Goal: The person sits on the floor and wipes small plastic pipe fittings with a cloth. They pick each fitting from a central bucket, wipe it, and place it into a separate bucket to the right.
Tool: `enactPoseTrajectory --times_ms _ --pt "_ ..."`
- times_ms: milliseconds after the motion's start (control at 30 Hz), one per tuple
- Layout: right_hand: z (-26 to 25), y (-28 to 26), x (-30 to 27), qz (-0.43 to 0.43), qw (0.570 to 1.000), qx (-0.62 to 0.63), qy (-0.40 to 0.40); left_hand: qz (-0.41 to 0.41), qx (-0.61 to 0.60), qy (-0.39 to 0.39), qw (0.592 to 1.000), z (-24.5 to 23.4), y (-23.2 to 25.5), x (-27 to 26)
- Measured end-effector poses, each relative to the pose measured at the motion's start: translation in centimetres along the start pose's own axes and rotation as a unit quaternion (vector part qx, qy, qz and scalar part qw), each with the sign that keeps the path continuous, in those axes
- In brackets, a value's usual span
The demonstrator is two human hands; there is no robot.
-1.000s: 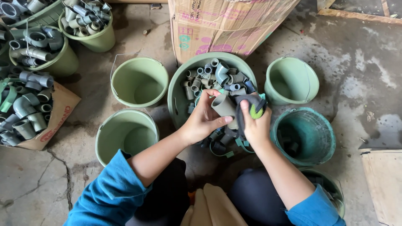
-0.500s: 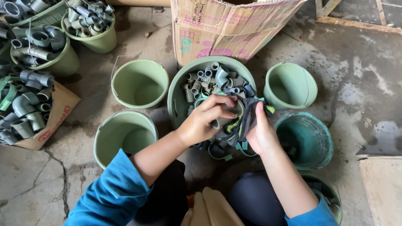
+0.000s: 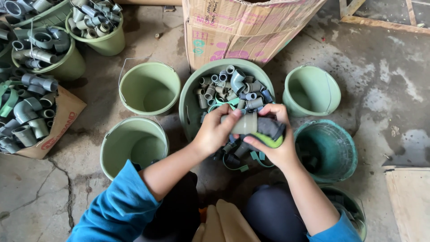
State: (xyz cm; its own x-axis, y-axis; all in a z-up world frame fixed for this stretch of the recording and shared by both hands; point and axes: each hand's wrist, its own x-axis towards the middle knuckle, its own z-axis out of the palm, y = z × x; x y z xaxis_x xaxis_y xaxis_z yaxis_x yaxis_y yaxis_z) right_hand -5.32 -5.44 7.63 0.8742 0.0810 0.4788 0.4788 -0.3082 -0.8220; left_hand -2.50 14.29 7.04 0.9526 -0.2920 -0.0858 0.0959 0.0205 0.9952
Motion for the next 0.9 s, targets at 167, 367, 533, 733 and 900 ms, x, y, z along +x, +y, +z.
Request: enactPoseTrajectory --times_ms 167,367,533,733,900 --pt "0.2 0.1 -0.3 -0.144 0.974 -0.170 -0.045 -0.296 -0.223 -0.131 0.920 -1.6 -1.7 0.5" --pt "-0.6 0.7 -1.5 -0.152 0.970 -0.179 -0.065 -0.300 -0.044 -0.202 0.931 -2.0 -1.4 -0.6" --pt "-0.3 1.1 -2.4 -0.002 0.984 -0.171 -0.054 0.107 0.242 -0.163 0.951 -0.8 1.1 -3.7" --pt "-0.1 -0.2 -2.6 0.159 0.979 -0.129 -0.016 0.116 0.287 -0.119 0.944 0.2 -2.5 -3.6" --pt "-1.5 -0.9 -3.0 -0.031 0.988 0.014 -0.152 -0.192 -0.236 -0.360 0.882 -1.6 -1.0 -5.0"
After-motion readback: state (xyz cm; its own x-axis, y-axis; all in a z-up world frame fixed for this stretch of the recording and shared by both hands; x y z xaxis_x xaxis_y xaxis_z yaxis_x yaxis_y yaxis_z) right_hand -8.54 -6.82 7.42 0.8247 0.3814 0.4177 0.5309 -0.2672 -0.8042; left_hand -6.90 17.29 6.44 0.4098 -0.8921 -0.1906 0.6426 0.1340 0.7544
